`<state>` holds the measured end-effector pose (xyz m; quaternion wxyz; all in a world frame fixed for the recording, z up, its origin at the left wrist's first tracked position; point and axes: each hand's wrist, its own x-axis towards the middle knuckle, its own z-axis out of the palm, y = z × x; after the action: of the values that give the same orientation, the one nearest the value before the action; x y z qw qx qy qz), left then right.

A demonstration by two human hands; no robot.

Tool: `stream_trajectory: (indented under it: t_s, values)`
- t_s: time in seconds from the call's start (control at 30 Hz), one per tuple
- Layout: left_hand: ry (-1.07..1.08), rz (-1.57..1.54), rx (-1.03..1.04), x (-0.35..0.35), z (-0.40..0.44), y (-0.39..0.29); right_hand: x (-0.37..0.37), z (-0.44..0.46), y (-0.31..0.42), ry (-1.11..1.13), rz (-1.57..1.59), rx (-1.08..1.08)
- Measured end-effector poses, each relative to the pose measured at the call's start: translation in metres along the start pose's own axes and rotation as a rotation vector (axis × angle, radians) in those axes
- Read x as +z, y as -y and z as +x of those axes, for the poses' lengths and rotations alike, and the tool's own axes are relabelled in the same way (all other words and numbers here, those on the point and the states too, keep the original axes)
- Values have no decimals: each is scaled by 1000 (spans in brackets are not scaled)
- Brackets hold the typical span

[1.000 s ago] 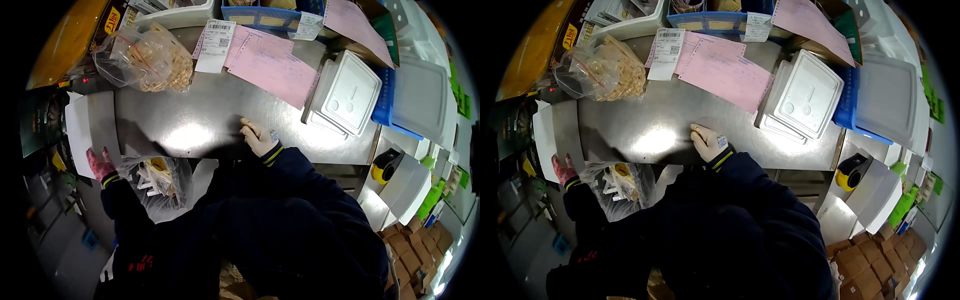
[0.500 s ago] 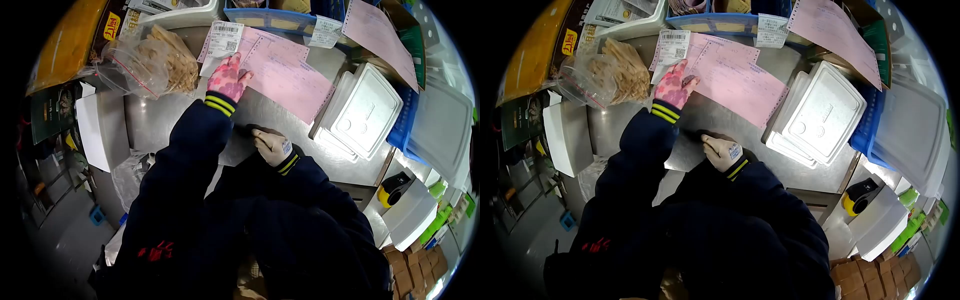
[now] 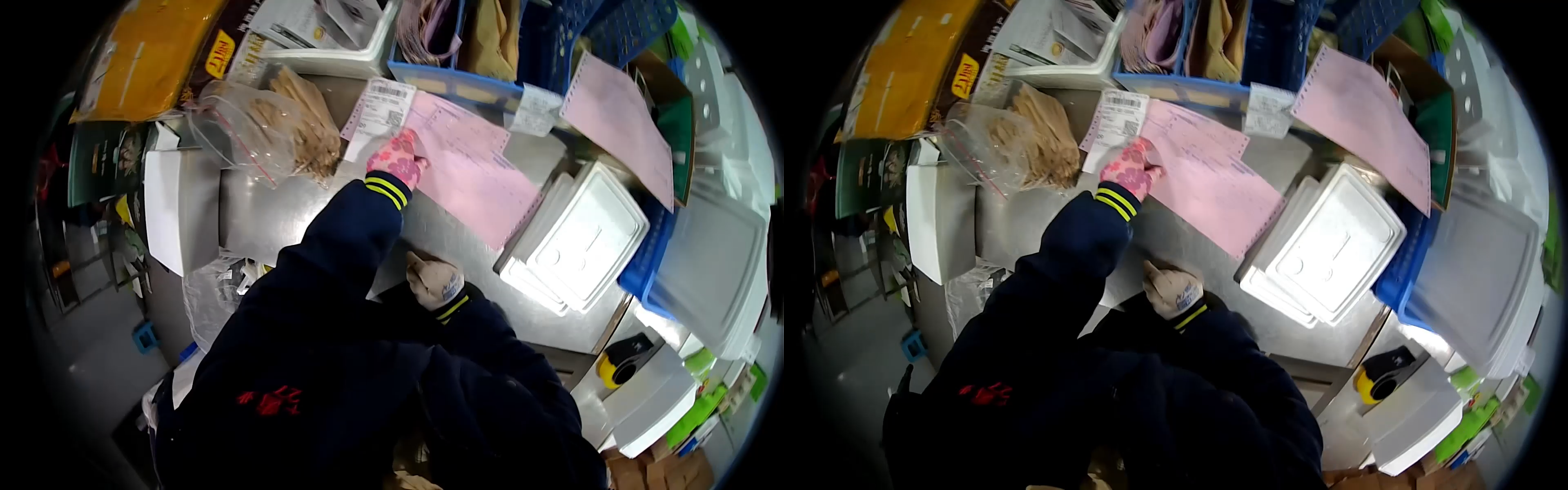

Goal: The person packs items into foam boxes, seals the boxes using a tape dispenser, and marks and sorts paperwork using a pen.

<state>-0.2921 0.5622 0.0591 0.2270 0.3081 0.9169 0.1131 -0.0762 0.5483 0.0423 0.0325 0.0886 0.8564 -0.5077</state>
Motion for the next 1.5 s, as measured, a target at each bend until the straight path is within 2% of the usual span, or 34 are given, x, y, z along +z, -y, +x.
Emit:
stream_trajectory:
  t_s: [0.03, 0.1, 0.13, 0.2, 0.3, 0.33, 0.4, 0.47, 0.53, 0.6, 0.63, 0.67, 0.7, 0.73, 0.77, 0.8, 0.87, 0.9, 0.93, 0.97, 1.0, 1.03, 1.07, 1.1, 1.13, 1.17, 1.2, 1.23, 1.27, 1.3, 1.33, 1.4, 1.43, 1.5]
  values:
    - [-25, -4, -9, -5, -5, -5, -1, -1, 0, 2, -2, -10]
    - [-84, 290, 49, -13, -8, -14, 1, -3, 1, -31, -38, -42]
    - [9, 235, 6, -11, -4, -15, 3, -1, 0, -71, -60, -55]
    - [-44, 185, 42, 9, 7, -3, 1, 5, 0, -77, 18, -135]
    - [-48, 67, -47, 8, 6, -7, -2, 1, 13, -143, 2, -69]
    - [-70, 70, -86, 6, 4, -9, -2, 3, 14, -131, -6, -76]
    - [36, -40, -118, 1, 4, -7, -4, 5, 12, -55, -16, -52]
    - [-1, -90, -110, 3, -3, -4, -2, 8, 12, -100, -65, -43]
    - [61, -130, -91, 1, -5, -2, -5, 7, 10, 63, 9, 30]
    - [-258, -166, 173, 36, -6, 20, 5, 6, 16, -116, 171, 186]
    - [-180, -156, 152, 20, -15, 11, 4, 3, 9, -58, 11, 70]
    - [-268, -159, 172, 28, -17, 12, 4, 1, 5, 9, -148, -42]
    - [-304, -178, 219, 25, -19, 11, 2, 3, 10, 31, -3, 70]
    - [-291, -219, 224, 18, -24, 8, 3, 3, 9, 30, -29, 74]
    - [-422, -228, 305, 20, -26, 9, 3, 4, 8, 30, -55, 79]
    - [-448, -264, 333, 14, -32, 8, 6, 1, 3, -69, -24, -15]
    - [-416, -411, 258, -4, -49, 4, 7, 1, -2, -148, 179, -25]
    - [-216, -662, 185, 4, -48, 19, -12, -1, 8, -196, 244, 7]
    - [-176, -772, 215, -5, -58, 23, -45, -4, 28, -240, 310, 37]
    - [-85, -838, 100, -10, -68, 28, -94, -6, 45, -314, 185, -67]
    - [-62, -918, 122, -1, -73, 46, -114, -9, 37, -440, 254, 150]
    - [-79, -1133, 117, -5, -87, 46, -167, -9, 48, -641, 51, -30]
    - [-34, -1004, 35, 7, -92, 72, -208, -13, 46, -714, 363, 117]
    - [58, -802, -63, -6, -103, 77, -256, -12, 38, -865, -178, 60]
    - [-23, -782, -18, 9, -111, 96, -291, -2, 25, -986, 357, -36]
    - [-39, -819, -59, 7, -120, 98, -332, 3, -3, -1052, 179, 75]
    - [-55, -856, -103, 6, -128, 101, -366, 12, -24, -1081, -227, 178]
    - [-68, -932, -174, 22, -129, 123, -391, 22, -28, -1035, -510, 296]
    - [-82, -1008, -247, 40, -126, 145, -419, 34, -67, -927, -565, 453]
    - [-89, -1083, -322, 42, -127, 150, -441, 46, -77, -728, -486, 657]
    - [-96, -1081, -333, 38, -126, 150, -452, 60, -99, -671, -594, 773]
    - [9, -1082, -453, 30, -121, 150, -463, 79, -131, -517, -791, 911]
    - [-18, -1084, -386, 42, -119, 161, -473, 89, -130, -267, -826, 1029]
    - [18, -1060, -413, 38, -117, 162, -473, 97, -138, -195, -897, 966]
